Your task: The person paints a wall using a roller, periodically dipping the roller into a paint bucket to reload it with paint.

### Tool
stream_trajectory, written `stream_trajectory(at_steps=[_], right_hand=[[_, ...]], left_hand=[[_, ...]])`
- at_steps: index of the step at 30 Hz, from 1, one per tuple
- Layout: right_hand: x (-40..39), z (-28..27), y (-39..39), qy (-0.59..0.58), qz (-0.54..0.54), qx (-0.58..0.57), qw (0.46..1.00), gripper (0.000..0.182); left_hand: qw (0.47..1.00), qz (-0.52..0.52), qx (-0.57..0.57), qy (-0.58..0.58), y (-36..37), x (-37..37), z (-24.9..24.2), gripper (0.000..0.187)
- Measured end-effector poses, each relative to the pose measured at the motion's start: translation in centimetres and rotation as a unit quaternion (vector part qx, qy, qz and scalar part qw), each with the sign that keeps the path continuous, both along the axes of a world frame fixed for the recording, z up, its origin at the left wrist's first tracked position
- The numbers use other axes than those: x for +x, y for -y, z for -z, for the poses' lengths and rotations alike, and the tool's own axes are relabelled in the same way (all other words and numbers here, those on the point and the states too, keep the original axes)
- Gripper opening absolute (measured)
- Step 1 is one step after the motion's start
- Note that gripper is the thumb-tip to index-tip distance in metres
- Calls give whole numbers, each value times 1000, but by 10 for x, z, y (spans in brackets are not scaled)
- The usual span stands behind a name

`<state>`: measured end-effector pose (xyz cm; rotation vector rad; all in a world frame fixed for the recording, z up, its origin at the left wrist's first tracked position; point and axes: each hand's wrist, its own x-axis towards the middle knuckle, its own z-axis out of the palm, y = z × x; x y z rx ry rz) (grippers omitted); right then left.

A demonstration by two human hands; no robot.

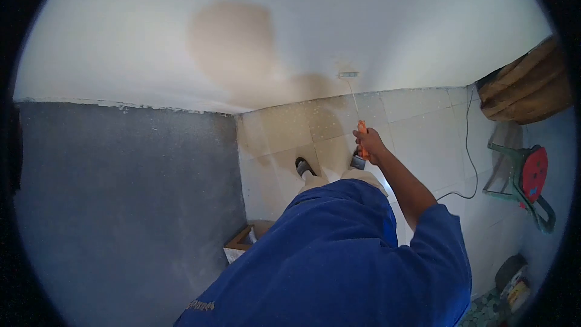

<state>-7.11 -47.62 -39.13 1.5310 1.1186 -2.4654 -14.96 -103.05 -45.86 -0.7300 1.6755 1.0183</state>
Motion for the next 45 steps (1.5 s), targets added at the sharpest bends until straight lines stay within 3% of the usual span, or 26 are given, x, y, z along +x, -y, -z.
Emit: stream_trajectory(at_steps=[3,6,9,12,16,24,28,34,38,39,41,45], right_hand=[[28,-51,10,-17,-9,30,999,22],[46,-99,23,-12,0,37,999,23],[54,-121,33,-49,36,20,998,24],[48,-116,32,-31,27,24,999,24],[32,-65,18,-37,20,24,999,23],[-21,29,-11,-19,-7,-26,999,20],[-25,21,-6,-24,14,-21,999,20],[20,-61,-8,-62,15,-21,998,19],[49,-126,-2,-70,15,-6,997,19],[56,-134,0,-86,27,-15,996,19],[58,-135,2,-78,27,-9,997,19],[52,-100,-2,-76,15,-9,997,18]], left_hand=[[1000,-13,-6,5,-32,-12,8,53],[993,106,-21,-40,-90,-37,-31,52],[991,121,10,-57,-96,-56,-6,52],[984,167,-16,-63,-126,-67,-35,52],[983,167,-14,-76,-125,-73,-33,53],[992,98,-8,-75,-69,-53,-25,53],[996,68,-26,-55,-63,-28,-48,52],[995,90,21,-35,-35,-13,-1,51],[964,243,12,-104,-77,-28,-13,51],[969,228,4,-96,-90,-34,-16,50],[991,122,-7,-50,-105,-45,-8,50],[988,138,0,-69,-132,-54,-20,51]])
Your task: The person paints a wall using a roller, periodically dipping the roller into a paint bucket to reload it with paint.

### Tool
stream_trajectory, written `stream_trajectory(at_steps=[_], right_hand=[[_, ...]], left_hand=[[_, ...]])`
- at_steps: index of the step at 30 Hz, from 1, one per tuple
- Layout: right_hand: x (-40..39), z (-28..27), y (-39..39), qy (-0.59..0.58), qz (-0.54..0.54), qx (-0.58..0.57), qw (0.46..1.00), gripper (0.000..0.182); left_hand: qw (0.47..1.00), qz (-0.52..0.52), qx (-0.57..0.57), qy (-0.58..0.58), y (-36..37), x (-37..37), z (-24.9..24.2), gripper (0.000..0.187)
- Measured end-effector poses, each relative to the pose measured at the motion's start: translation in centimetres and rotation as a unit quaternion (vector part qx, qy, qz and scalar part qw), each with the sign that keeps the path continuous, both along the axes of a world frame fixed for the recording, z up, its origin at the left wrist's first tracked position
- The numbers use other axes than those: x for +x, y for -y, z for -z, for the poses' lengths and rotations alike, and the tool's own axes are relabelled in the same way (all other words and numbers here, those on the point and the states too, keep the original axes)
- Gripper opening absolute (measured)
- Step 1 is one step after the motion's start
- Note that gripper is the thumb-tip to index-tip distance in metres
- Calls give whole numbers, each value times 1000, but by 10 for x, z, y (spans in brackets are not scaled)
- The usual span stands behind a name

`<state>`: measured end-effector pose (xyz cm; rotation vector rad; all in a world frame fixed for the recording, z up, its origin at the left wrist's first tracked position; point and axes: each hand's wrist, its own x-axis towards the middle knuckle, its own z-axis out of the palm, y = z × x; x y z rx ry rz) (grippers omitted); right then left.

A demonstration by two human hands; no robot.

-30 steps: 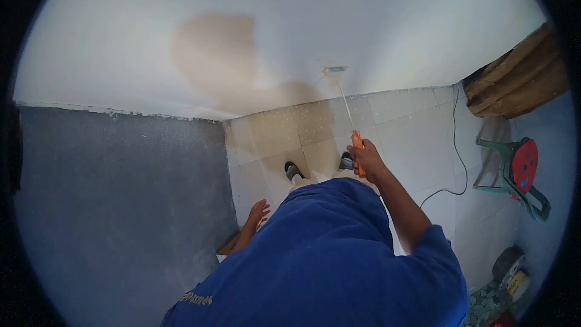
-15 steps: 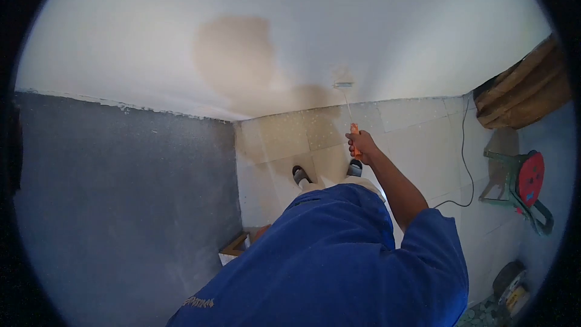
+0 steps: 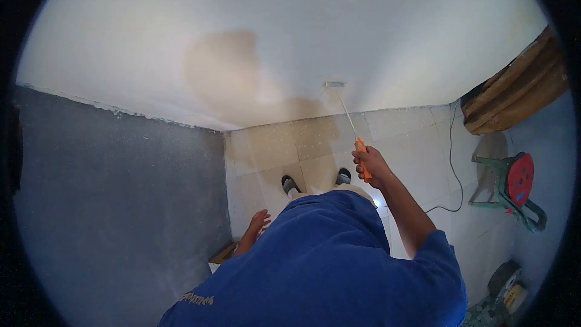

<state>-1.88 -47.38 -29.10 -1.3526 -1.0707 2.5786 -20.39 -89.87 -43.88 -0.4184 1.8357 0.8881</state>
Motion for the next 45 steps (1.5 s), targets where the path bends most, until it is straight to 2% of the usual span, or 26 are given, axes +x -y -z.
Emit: stream_trajectory(at_steps=[6,9,11,12,14,15,16,17,19,21,23,27,29,33,35,38,39,40,43,44,45], right_hand=[[-35,67,1,3,1,-18,1000,17],[-35,43,11,16,14,-4,1000,16],[-17,19,8,0,24,-12,1000,17],[-6,5,6,-16,32,-19,999,17],[12,-28,6,-19,34,-13,999,17],[19,-39,7,-23,36,-8,999,17],[23,-43,11,-24,40,-11,999,17],[24,-40,11,-21,41,-11,999,17],[24,-23,10,-24,31,-7,999,16],[12,9,11,-17,29,-10,999,16],[-8,37,13,-13,27,-13,999,16],[-22,56,16,-6,28,-10,1000,16],[-23,45,20,-13,25,-15,999,17],[7,7,28,-16,41,1,999,17],[15,-5,33,-19,59,24,998,15],[12,0,36,-15,58,9,998,13],[10,6,37,-12,64,-3,998,13],[6,22,33,-20,69,-25,997,15],[-18,60,30,14,40,5,999,15],[-22,67,33,16,33,8,999,15],[-26,74,36,24,45,10,999,15]], left_hand=[[1000,-3,-15,-8,8,1,-7,52],[1000,-15,-9,12,44,7,18,51],[999,-26,-10,29,61,16,16,50],[997,67,33,-11,70,24,11,48],[983,160,76,-50,93,31,28,46],[993,51,108,15,108,27,64,45],[986,-58,136,80,106,26,68,44],[986,-58,136,83,106,28,70,44],[991,-42,129,5,91,34,63,41],[990,122,33,-64,51,32,27,43],[1000,-18,-3,24,39,22,29,46],[1000,5,-2,8,10,8,10,50],[999,8,21,-33,12,5,11,50],[999,-15,15,-32,21,15,7,49],[999,-41,14,-17,42,25,25,47],[998,-53,36,-9,72,38,54,43],[999,-24,16,-17,79,41,59,42],[1000,-22,13,-12,84,44,66,42],[1000,-16,-17,-7,86,44,72,42],[999,-46,17,11,84,39,73,43],[998,-63,2,1,82,38,74,44]])
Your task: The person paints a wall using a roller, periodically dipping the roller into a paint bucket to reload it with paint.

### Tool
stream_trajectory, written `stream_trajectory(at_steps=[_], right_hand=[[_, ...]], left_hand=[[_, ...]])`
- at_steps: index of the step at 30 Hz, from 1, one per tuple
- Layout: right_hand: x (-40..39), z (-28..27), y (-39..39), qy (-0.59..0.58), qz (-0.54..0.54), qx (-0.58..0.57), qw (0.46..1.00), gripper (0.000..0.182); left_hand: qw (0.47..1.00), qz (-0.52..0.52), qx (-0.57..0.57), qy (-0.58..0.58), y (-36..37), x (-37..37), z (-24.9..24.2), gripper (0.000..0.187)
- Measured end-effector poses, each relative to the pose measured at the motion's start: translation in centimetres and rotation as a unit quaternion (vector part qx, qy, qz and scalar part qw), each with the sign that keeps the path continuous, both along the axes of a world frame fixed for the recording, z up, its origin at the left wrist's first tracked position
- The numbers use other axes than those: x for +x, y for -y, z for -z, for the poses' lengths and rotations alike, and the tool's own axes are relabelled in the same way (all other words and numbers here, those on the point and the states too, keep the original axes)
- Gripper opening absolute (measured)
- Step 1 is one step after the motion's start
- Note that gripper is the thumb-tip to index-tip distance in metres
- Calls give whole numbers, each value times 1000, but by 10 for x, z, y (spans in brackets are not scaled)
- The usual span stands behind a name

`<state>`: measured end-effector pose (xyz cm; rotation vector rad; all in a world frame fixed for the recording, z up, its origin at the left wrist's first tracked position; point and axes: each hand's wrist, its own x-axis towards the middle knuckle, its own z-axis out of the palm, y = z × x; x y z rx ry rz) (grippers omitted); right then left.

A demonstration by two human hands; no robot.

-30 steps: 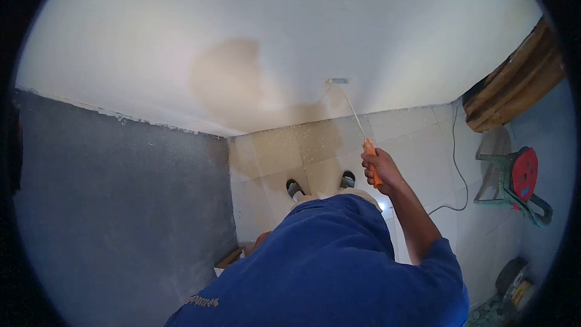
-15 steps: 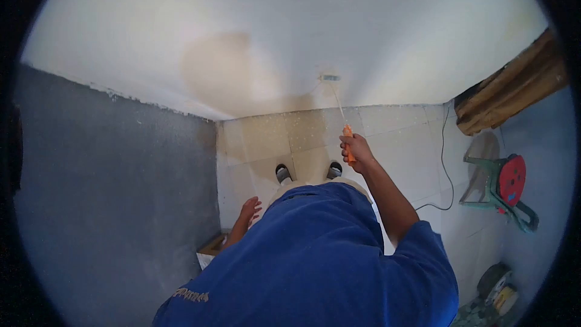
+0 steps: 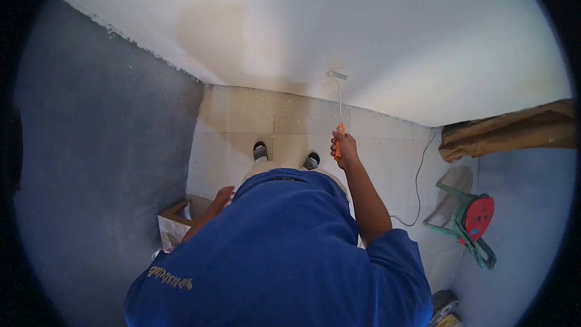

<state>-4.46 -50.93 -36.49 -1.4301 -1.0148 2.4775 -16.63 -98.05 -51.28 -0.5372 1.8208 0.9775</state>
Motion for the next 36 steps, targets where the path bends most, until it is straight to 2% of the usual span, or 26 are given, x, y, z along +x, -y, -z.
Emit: stream_trajectory(at_steps=[2,3,5,8,12,15,18,19,21,22,25,28,32,36], right_hand=[[-5,1,4,8,2,1,1000,15],[0,-7,5,-2,6,6,1000,16],[13,-33,7,-5,12,14,1000,16],[30,-75,11,-11,-8,42,999,15],[32,-76,-1,2,-30,49,998,15],[25,-39,-16,13,-67,37,997,16],[7,-22,-13,28,-54,46,997,18],[8,-27,-11,28,-52,46,997,18],[11,-54,-3,13,-56,54,997,15],[15,-70,1,13,-59,53,997,15],[34,-106,13,9,-46,64,997,15],[39,-101,14,42,-70,92,992,16],[27,-53,2,81,-117,121,982,17],[-1,-14,-21,59,-99,71,991,17]], left_hand=[[1000,7,-19,-20,-31,-8,-50,44],[1000,-2,-19,-19,-35,-14,-53,44],[999,-11,16,-43,-41,-18,-57,43],[999,-18,4,-45,-43,-18,-54,42],[1000,-12,-12,-18,-29,-4,-40,44],[998,20,57,15,23,8,68,46],[997,37,57,36,28,-1,90,47],[999,-6,23,46,7,-3,48,46],[1000,7,3,21,-30,-14,-19,45],[1000,20,-17,-3,-42,-20,-35,44],[1000,16,-9,-18,-57,-34,-37,43],[999,23,5,-34,-70,-35,-42,41],[998,60,0,-13,-77,-32,-30,42],[996,83,-25,15,-75,-34,-28,43]])
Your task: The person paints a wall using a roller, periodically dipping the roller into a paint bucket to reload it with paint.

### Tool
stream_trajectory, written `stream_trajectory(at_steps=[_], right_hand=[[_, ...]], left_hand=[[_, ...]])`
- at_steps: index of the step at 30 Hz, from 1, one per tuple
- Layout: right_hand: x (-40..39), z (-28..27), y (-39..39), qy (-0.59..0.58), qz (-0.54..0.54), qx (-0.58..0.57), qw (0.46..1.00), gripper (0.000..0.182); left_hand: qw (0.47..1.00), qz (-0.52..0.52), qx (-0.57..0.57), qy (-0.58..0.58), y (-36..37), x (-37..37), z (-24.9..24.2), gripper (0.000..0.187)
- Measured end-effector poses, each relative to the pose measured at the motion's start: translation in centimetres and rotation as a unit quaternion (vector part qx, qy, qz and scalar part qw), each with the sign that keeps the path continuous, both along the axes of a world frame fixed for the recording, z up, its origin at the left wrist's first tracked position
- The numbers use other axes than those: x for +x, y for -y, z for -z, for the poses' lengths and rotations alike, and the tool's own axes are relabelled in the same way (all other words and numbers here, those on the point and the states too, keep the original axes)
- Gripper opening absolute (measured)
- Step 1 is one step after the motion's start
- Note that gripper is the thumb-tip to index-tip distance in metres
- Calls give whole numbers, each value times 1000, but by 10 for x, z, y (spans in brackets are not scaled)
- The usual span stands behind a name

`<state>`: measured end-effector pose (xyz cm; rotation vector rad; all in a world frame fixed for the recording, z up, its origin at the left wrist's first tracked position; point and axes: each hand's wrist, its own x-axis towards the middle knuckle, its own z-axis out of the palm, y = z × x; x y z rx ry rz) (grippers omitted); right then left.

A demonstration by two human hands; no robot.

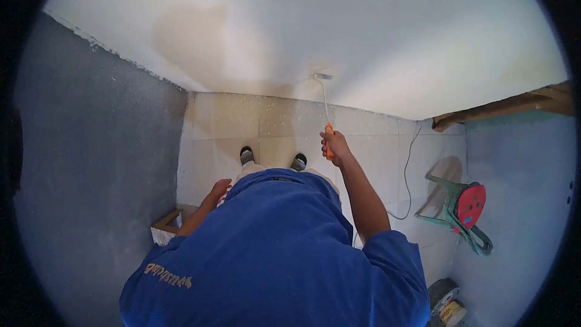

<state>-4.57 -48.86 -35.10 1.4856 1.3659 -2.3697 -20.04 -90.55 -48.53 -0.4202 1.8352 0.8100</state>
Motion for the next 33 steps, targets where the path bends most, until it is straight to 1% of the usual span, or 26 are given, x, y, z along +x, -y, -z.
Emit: stream_trajectory(at_steps=[1,3,7,9,11,13,16,18,19,22,23,25,26,28,29,32,33], right_hand=[[-7,9,-5,-3,3,0,1000,17],[-20,22,-15,0,21,-63,998,16],[-33,36,-23,-5,18,-93,995,17],[-36,42,-25,16,30,-114,993,17],[-42,51,-28,17,24,-116,993,17],[-50,63,-34,17,16,-119,993,17],[-59,86,-42,22,23,-145,989,17],[-68,89,-50,45,34,-127,990,18],[-73,97,-54,26,37,-142,989,16],[-86,113,-63,26,28,-145,989,16],[-92,116,-63,46,12,-145,988,16],[-99,116,-58,53,24,-143,988,16],[-100,115,-56,60,38,-134,988,16],[-96,112,-55,56,33,-144,987,16],[-90,109,-55,45,25,-142,989,16],[-72,86,-52,19,28,-151,988,16],[-65,72,-51,5,30,-160,987,16]], left_hand=[[1000,-11,18,-3,3,0,-3,44],[1000,-8,10,-12,1,-6,-10,44],[999,-26,8,-32,9,-8,-19,43],[998,-41,8,-40,14,-3,-23,43],[997,-64,17,-44,25,4,-25,44],[996,-81,-1,-44,35,13,-32,43],[994,-105,-26,-34,62,33,-28,43],[988,-149,-27,-10,84,50,-18,43],[991,-137,2,2,104,55,1,44],[988,-146,-46,23,97,74,-29,45],[984,-173,-7,30,121,83,2,48],[984,-174,-13,38,134,89,18,48],[984,-174,-11,41,124,88,5,48],[983,-174,-9,48,102,84,-23,49],[990,-134,-37,9,77,80,-51,49],[991,-119,-37,-49,58,70,-47,42],[985,-141,25,-97,54,63,-42,37]])
